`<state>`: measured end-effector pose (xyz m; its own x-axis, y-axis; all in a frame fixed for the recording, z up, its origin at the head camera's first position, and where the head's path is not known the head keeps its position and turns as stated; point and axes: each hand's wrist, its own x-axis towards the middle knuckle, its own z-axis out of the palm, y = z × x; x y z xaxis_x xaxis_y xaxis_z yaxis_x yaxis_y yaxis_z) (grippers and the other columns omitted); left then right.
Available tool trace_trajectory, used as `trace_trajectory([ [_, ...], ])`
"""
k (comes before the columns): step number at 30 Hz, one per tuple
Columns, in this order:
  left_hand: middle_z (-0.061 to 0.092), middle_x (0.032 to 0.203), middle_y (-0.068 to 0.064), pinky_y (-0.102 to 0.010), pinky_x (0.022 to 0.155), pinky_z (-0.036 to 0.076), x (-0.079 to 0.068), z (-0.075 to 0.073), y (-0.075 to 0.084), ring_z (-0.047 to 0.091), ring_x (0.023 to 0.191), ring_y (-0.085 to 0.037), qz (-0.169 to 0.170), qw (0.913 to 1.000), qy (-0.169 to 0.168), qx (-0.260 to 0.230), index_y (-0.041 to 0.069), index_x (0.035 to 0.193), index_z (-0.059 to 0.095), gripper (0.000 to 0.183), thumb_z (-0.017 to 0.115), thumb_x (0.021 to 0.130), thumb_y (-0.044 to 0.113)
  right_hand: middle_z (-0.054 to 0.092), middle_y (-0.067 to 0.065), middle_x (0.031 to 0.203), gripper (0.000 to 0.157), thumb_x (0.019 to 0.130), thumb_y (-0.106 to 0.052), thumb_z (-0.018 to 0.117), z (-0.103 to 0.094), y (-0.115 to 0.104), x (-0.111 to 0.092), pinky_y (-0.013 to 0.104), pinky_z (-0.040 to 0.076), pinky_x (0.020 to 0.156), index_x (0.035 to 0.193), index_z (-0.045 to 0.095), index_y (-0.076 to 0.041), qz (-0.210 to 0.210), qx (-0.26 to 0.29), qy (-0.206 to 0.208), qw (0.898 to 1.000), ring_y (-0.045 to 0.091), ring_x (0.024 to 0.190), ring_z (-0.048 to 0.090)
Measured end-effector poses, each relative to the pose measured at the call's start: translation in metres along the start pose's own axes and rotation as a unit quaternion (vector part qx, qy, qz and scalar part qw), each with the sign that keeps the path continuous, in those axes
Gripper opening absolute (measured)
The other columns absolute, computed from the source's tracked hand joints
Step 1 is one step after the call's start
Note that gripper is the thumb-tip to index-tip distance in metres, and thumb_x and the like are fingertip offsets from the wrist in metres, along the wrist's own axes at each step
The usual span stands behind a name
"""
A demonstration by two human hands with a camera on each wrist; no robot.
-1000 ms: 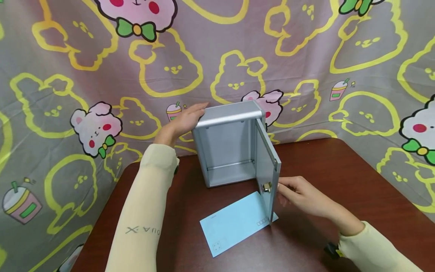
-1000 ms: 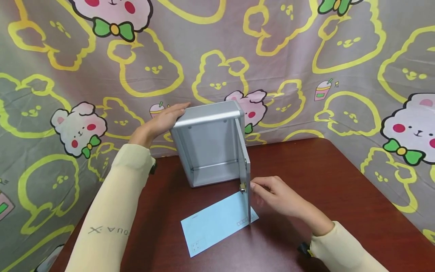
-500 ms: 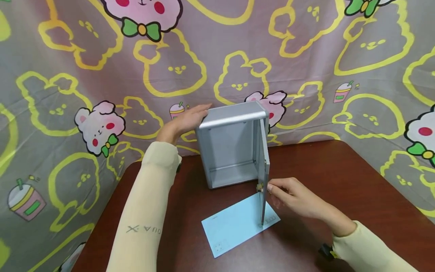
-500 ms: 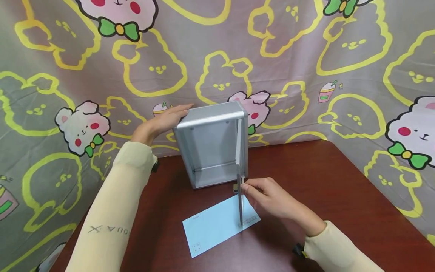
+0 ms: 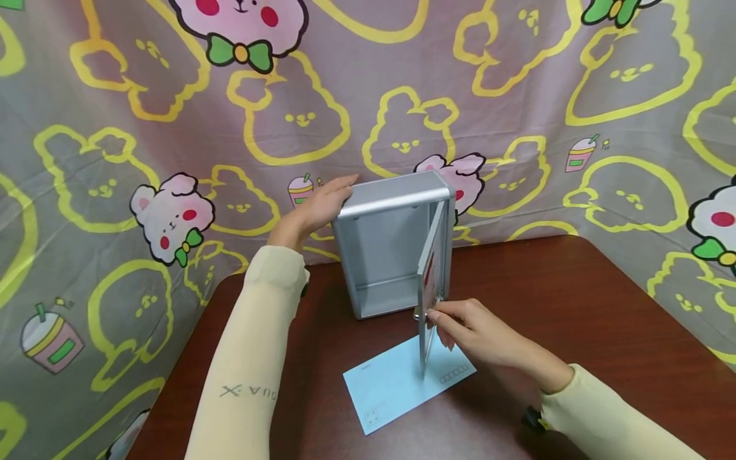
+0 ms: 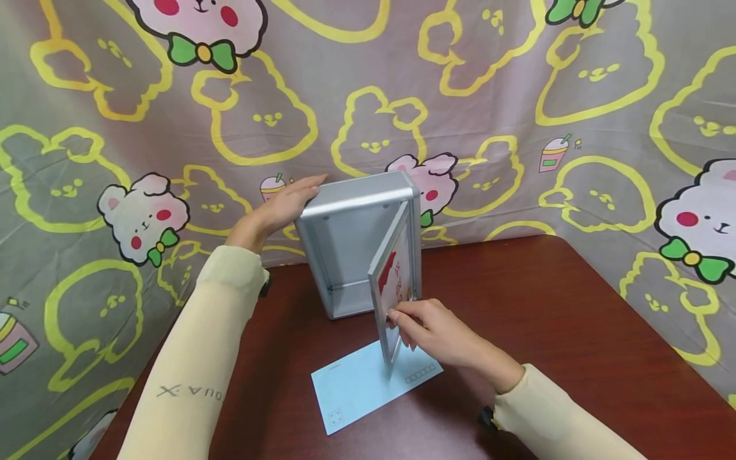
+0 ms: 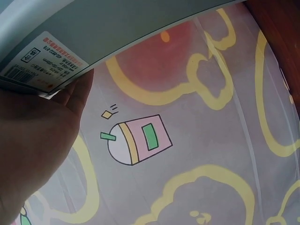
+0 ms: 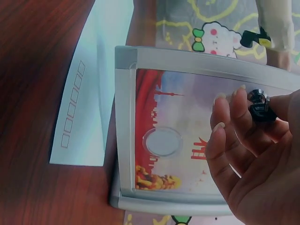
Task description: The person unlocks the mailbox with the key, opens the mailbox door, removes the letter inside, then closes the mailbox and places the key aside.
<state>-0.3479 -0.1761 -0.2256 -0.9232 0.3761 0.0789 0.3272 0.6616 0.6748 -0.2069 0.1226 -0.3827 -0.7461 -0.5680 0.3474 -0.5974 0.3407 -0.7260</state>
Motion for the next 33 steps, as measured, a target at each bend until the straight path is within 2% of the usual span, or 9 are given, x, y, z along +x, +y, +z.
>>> trace_trajectory([
  [6, 0.018, 0.17, 0.005, -0.039, 0.127, 0.009, 0.0, 0.001, 0.0, 0.007, 0.157, -0.016, 0.006, 1.0, -0.005, -0.002, 0.023, 0.164, 0.025, 0.054, 0.03, 0.112, 0.034, 0.058, -0.005, 0.061, 0.03, 0.108, -0.021, 0.054, 0.008, 0.0, 0.008, 0.027, 0.049, 0.057, 0.079, 0.062, -0.024, -0.004, -0.008, -0.001, 1.0, 0.022, 0.058, 0.057],
  [14, 0.02, 0.17, 0.006, -0.037, 0.127, 0.01, 0.0, 0.003, 0.004, 0.01, 0.157, -0.015, 0.007, 0.9998, 0.007, 0.02, 0.022, 0.164, 0.027, 0.054, 0.03, 0.112, 0.034, 0.058, -0.006, 0.06, 0.033, 0.108, -0.026, 0.054, 0.015, -0.003, 0.017, 0.025, 0.044, 0.052, 0.077, 0.061, -0.022, 0.003, -0.019, -0.003, 1.0, 0.007, 0.055, 0.051],
  [21, 0.017, 0.171, 0.007, -0.039, 0.127, 0.006, 0.0, 0.002, 0.007, 0.009, 0.158, -0.018, 0.034, 0.9981, 0.006, 0.05, 0.018, 0.164, 0.027, 0.054, 0.03, 0.112, 0.032, 0.058, -0.006, 0.061, 0.032, 0.108, -0.025, 0.055, 0.019, -0.003, 0.022, 0.027, 0.047, 0.054, 0.078, 0.063, -0.018, 0.01, -0.015, -0.006, 1.0, 0.01, 0.056, 0.055],
  [28, 0.015, 0.171, 0.006, -0.039, 0.127, 0.006, 0.001, 0.0, 0.003, 0.009, 0.158, -0.019, 0.036, 0.9968, 0.004, 0.072, 0.017, 0.164, 0.025, 0.054, 0.028, 0.112, 0.032, 0.059, -0.005, 0.062, 0.032, 0.108, -0.026, 0.054, 0.025, -0.004, 0.028, 0.027, 0.047, 0.054, 0.083, 0.067, -0.01, 0.02, -0.022, -0.009, 1.0, 0.009, 0.057, 0.056],
  [33, 0.017, 0.171, 0.003, -0.04, 0.127, 0.006, 0.0, 0.001, 0.002, 0.01, 0.158, -0.02, 0.039, 0.9965, 0.011, 0.073, 0.015, 0.164, 0.026, 0.054, 0.028, 0.112, 0.031, 0.059, -0.006, 0.061, 0.031, 0.108, -0.023, 0.056, 0.03, -0.005, 0.032, 0.027, 0.047, 0.052, 0.081, 0.066, -0.011, 0.025, -0.035, -0.001, 0.999, 0.008, 0.056, 0.056],
])
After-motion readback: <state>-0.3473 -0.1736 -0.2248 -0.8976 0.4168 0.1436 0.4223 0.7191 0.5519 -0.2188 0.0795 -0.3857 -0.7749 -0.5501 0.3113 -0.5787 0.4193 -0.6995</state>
